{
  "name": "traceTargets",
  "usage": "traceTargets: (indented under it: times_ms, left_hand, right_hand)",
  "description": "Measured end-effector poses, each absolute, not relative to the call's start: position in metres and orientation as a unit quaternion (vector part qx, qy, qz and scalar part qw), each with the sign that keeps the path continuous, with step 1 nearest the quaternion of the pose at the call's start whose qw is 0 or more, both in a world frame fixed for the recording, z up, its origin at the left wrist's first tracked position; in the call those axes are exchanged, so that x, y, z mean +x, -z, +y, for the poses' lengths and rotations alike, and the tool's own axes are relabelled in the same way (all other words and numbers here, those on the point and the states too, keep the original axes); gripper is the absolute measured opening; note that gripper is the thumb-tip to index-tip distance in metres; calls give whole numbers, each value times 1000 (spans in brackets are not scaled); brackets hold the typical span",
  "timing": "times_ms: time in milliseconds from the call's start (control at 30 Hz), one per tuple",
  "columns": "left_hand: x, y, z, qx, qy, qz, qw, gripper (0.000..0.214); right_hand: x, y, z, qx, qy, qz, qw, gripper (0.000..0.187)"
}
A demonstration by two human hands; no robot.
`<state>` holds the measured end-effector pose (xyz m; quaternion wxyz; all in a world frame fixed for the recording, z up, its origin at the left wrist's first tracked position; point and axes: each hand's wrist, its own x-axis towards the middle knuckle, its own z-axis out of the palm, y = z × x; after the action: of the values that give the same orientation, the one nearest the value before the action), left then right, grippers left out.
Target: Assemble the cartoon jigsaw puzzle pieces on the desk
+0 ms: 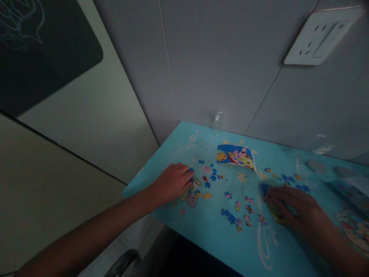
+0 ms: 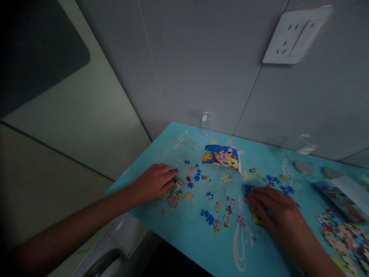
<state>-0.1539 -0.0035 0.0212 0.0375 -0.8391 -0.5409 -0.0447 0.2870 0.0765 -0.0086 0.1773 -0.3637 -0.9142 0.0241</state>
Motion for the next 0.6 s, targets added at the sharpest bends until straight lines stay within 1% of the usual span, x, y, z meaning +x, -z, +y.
traceTargets:
  times_ms: [100, 200, 400, 500, 600]
  left_hand:
    - [-167, -18, -5, -828, 47, -557, 48, 29]
    - [-177, -15, -10, -827, 50, -556, 67, 26]
    - [-185, -9, -19, -829, 30, -537, 153, 21]
    - [-185, -4, -23, -840, 56, -520, 144, 24]
    - [-182, 1, -29, -860, 102, -490, 101, 31]
  right_hand:
    - [286, 15, 73, -339, -19, -925, 168, 30]
    - [281, 16, 66, -339, -19, -926, 165, 31]
    - [269, 8, 58, -320, -24, -930, 177, 31]
    - [265, 8, 56, -311, -33, -934, 173, 32]
    - [260, 8, 54, -313, -36, -933, 173, 33]
